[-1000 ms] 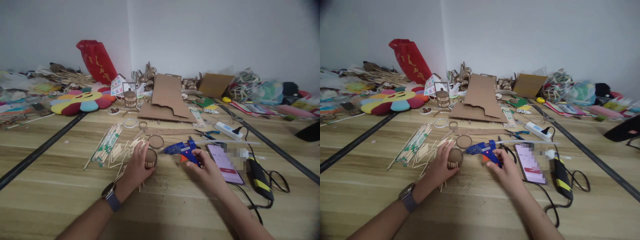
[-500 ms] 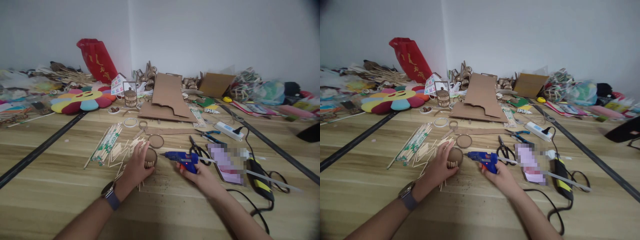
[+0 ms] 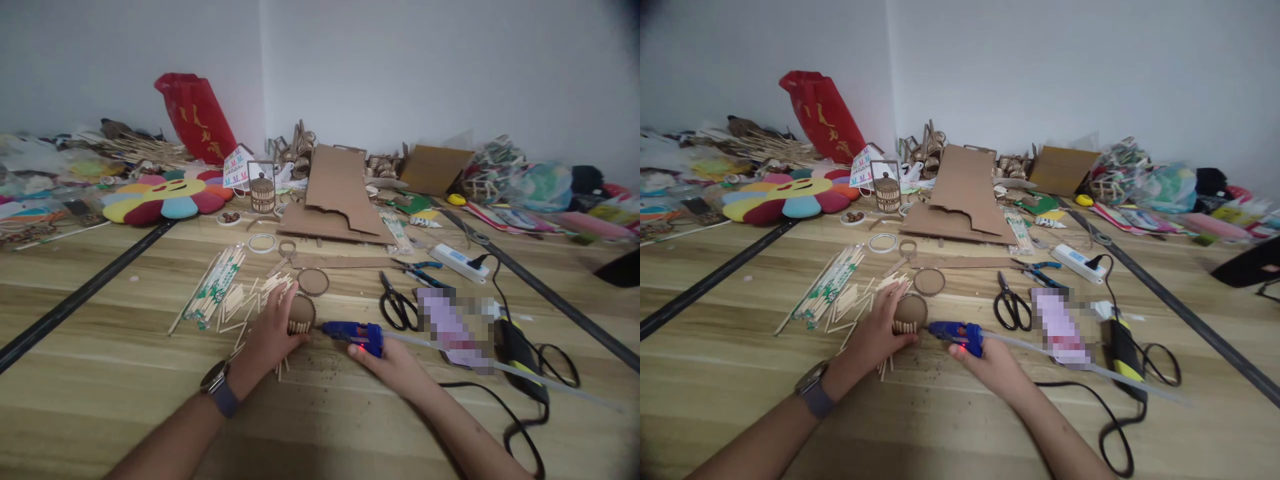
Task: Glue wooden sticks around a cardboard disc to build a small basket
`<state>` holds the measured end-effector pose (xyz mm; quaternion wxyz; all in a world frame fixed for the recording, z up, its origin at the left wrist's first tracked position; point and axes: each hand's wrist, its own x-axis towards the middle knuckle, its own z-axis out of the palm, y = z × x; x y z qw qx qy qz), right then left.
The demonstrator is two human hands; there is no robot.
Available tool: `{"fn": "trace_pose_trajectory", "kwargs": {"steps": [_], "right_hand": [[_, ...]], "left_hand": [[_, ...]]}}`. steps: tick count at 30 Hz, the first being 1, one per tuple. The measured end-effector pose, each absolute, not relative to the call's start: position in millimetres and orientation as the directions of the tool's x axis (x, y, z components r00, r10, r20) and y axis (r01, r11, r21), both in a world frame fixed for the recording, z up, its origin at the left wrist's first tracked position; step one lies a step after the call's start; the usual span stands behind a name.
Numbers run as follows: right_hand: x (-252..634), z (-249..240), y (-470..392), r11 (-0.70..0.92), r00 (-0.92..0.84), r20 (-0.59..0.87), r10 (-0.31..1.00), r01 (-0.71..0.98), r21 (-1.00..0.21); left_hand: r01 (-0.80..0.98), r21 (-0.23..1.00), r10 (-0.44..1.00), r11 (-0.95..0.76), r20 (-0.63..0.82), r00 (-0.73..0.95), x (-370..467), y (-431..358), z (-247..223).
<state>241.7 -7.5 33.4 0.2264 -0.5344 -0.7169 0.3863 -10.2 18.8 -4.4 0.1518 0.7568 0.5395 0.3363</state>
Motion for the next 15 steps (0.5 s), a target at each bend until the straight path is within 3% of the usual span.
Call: {"fn": "trace_pose_trajectory", "kwargs": {"steps": [15], "right_hand": [[232.7, 27.2, -12.4, 0.200, -0.316, -0.002, 0.949, 0.605, -0.771]], "left_hand": [[0.730, 0.564, 0.911, -0.387, 0.355, 0.209, -10.5, 18.9, -4.1]]}}
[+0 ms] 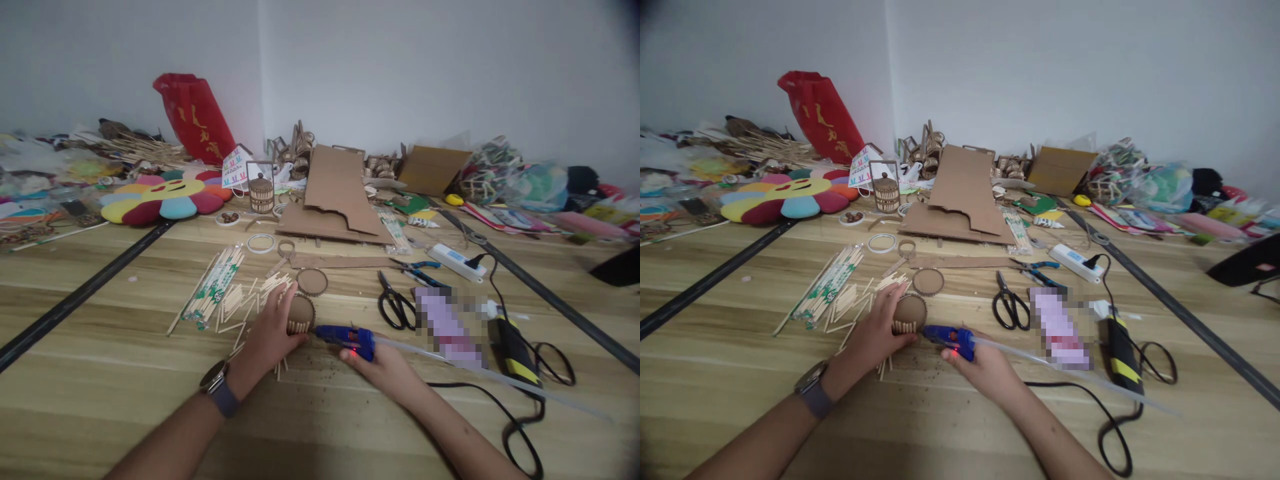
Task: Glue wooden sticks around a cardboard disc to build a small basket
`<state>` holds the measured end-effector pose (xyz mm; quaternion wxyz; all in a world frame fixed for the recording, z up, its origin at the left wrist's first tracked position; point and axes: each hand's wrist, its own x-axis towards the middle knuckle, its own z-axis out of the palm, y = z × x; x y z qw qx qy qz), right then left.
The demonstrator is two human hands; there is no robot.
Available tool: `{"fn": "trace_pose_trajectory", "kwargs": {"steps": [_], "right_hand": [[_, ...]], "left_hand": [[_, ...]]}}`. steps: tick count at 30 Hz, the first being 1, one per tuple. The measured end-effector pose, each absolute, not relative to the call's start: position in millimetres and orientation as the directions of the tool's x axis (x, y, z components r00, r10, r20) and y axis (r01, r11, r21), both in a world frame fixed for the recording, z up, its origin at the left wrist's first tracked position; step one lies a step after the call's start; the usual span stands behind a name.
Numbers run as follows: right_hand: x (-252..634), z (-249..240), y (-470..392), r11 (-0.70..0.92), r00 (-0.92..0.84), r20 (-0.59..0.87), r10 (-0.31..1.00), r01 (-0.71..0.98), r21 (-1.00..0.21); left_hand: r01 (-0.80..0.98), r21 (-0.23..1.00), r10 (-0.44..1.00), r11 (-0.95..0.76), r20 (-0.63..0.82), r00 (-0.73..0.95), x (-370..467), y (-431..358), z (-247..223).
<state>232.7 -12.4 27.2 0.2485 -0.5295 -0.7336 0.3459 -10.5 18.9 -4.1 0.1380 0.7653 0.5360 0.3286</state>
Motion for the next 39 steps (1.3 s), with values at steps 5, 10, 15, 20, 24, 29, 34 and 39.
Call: {"fn": "trace_pose_trajectory", "kwargs": {"steps": [5, 10, 15, 20, 24, 29, 34, 39], "right_hand": [[232.3, 26.8, -12.9, 0.216, -0.311, 0.017, 0.950, 0.618, -0.756], [232.2, 24.5, -12.5, 0.213, -0.304, 0.019, 0.952, 0.618, -0.757], [232.1, 23.7, -11.5, 0.226, -0.309, 0.032, 0.951, 0.617, -0.754], [232.5, 24.5, -11.2, 0.217, -0.310, 0.020, 0.951, 0.616, -0.757], [232.3, 23.6, -10.8, 0.223, -0.307, 0.032, 0.951, 0.613, -0.758], [231.8, 23.4, -11.1, 0.226, -0.306, 0.040, 0.951, 0.603, -0.765], [232.1, 21.7, -11.5, 0.202, -0.290, 0.017, 0.957, 0.621, -0.757], [232.1, 20.9, -11.7, 0.198, -0.283, 0.016, 0.959, 0.626, -0.754]], "left_hand": [[0.737, 0.562, 0.916, -0.374, 0.346, 0.202, -9.5, 18.5, -2.8], [0.733, 0.564, 0.915, -0.381, 0.345, 0.211, -9.8, 18.5, -3.1], [0.726, 0.568, 0.910, -0.387, 0.361, 0.203, -9.6, 18.9, -4.6], [0.719, 0.574, 0.909, -0.392, 0.363, 0.206, -9.6, 19.8, -5.9], [0.712, 0.587, 0.912, -0.385, 0.361, 0.196, -10.1, 20.3, -6.4], [0.695, 0.599, 0.908, -0.398, 0.366, 0.204, -10.7, 20.5, -5.6], [0.702, 0.601, 0.916, -0.383, 0.347, 0.203, -9.9, 19.8, -2.3], [0.695, 0.597, 0.908, -0.401, 0.363, 0.211, -9.6, 19.2, -0.5]]}}
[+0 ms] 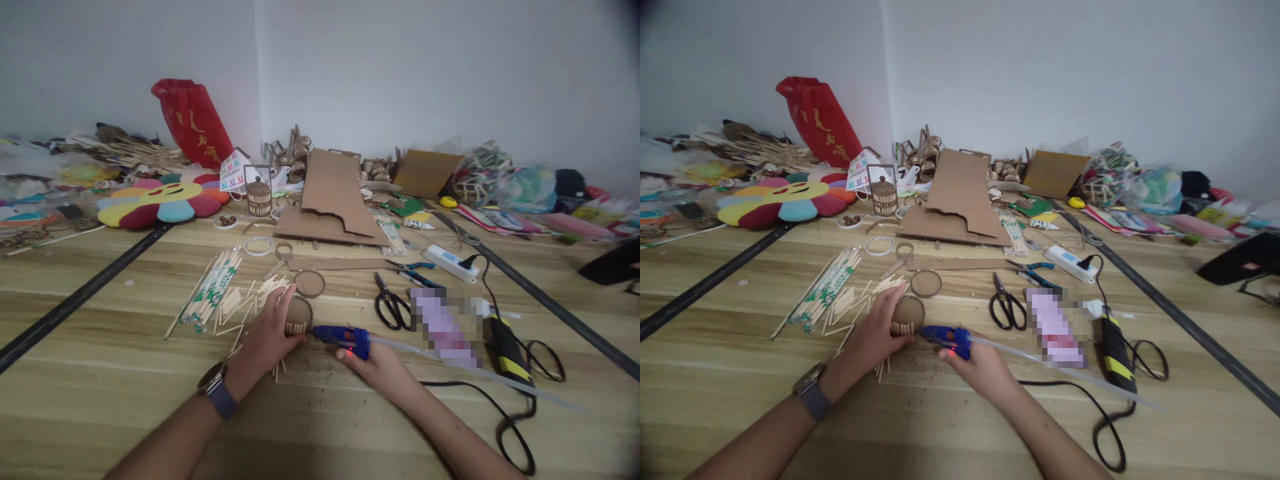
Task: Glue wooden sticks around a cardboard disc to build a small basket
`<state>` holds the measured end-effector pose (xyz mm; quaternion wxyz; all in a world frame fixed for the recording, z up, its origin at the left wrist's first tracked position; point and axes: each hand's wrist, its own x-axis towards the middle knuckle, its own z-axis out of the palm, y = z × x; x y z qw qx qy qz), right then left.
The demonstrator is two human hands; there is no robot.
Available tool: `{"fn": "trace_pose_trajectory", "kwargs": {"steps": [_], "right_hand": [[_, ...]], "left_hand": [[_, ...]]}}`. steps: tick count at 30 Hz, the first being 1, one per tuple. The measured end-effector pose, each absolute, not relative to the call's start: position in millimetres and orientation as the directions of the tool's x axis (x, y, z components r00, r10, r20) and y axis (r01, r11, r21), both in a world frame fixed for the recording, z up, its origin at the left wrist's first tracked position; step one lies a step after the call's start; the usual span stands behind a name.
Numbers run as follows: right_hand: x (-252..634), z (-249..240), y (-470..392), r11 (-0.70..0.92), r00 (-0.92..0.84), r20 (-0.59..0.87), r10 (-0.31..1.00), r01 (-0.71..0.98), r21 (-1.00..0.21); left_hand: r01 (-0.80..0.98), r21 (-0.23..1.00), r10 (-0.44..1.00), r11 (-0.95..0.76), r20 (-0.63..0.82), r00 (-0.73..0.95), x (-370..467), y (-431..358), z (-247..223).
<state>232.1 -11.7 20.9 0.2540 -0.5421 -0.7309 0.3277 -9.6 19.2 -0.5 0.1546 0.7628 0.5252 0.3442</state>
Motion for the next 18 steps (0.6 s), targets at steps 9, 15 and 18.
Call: {"fn": "trace_pose_trajectory", "kwargs": {"steps": [9, 15, 18], "right_hand": [[232.0, 20.8, -11.4, 0.208, -0.278, 0.033, 0.960, 0.628, -0.750], [230.9, 20.9, -12.6, 0.172, -0.253, 0.017, 0.967, 0.609, -0.774], [230.6, 24.8, -9.9, 0.133, -0.209, 0.018, 0.978, 0.556, -0.821]], "left_hand": [[0.713, 0.569, 0.903, -0.410, 0.364, 0.229, -10.3, 20.3, -2.0], [0.703, 0.581, 0.905, -0.410, 0.356, 0.233, -10.0, 19.8, -0.8], [0.702, 0.584, 0.907, -0.408, 0.345, 0.240, -8.6, 19.5, -0.7]]}}
